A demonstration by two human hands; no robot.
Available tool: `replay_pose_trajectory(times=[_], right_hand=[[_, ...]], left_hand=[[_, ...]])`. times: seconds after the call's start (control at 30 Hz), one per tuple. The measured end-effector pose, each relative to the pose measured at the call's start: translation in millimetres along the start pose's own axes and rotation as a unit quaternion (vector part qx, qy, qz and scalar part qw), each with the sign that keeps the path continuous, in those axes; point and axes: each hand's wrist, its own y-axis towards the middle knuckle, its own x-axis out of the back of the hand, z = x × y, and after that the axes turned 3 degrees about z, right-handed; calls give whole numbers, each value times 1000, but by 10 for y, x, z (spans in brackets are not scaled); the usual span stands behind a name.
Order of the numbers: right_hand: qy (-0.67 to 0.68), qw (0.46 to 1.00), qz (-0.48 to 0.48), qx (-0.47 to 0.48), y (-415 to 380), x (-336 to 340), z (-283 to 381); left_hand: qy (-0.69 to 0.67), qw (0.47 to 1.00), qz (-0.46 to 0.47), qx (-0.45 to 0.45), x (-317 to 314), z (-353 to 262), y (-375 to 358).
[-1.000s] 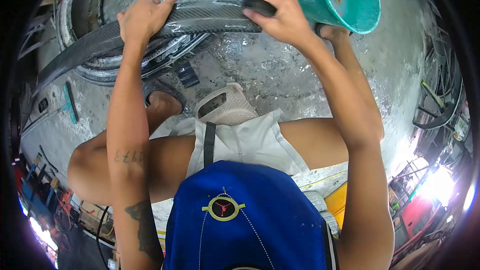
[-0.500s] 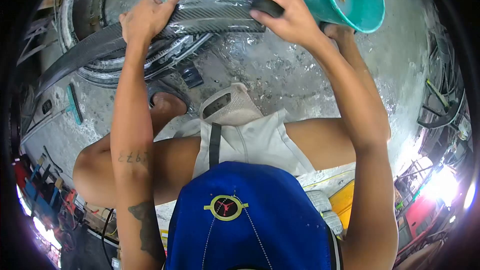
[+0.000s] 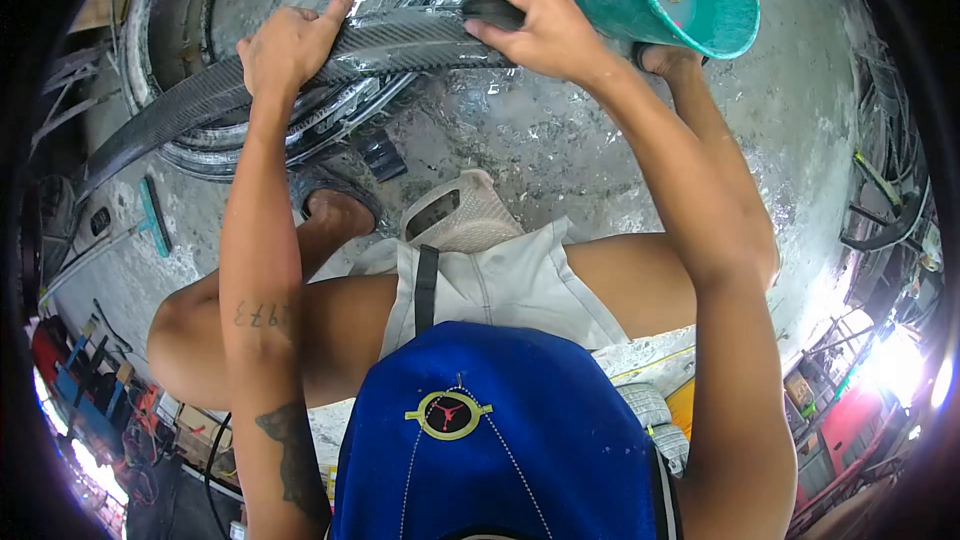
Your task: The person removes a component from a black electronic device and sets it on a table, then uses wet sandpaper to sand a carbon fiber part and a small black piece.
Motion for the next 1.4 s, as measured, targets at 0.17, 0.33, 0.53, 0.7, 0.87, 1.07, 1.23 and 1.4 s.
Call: replay_pose_trajectory(times=[0.17,0.33,0.53,0.7,0.87,1.07,1.23,1.4], right_hand=[[-3,995,56,-86,-197,242,113],[-8,999,-3,-35,14,-16,71],[-68,997,33,-18,-236,164,142],[-43,998,2,-35,-312,180,156],[24,993,-35,-114,-291,264,191],[-49,994,-18,-92,-51,104,33],[-41,995,-37,-85,-193,102,103],[-118,991,-18,-68,-11,48,32]], left_hand=[[-9,1000,-5,9,-26,23,-34],[5,1000,-4,6,-29,-12,7],[-1,1000,16,4,5,40,-45],[5,1000,-18,2,-61,40,20],[-2,1000,22,3,-22,33,-24],[-2,1000,6,-4,6,29,-39],[5,1000,-9,-8,-58,47,-27],[14,1000,12,9,-46,29,4]])
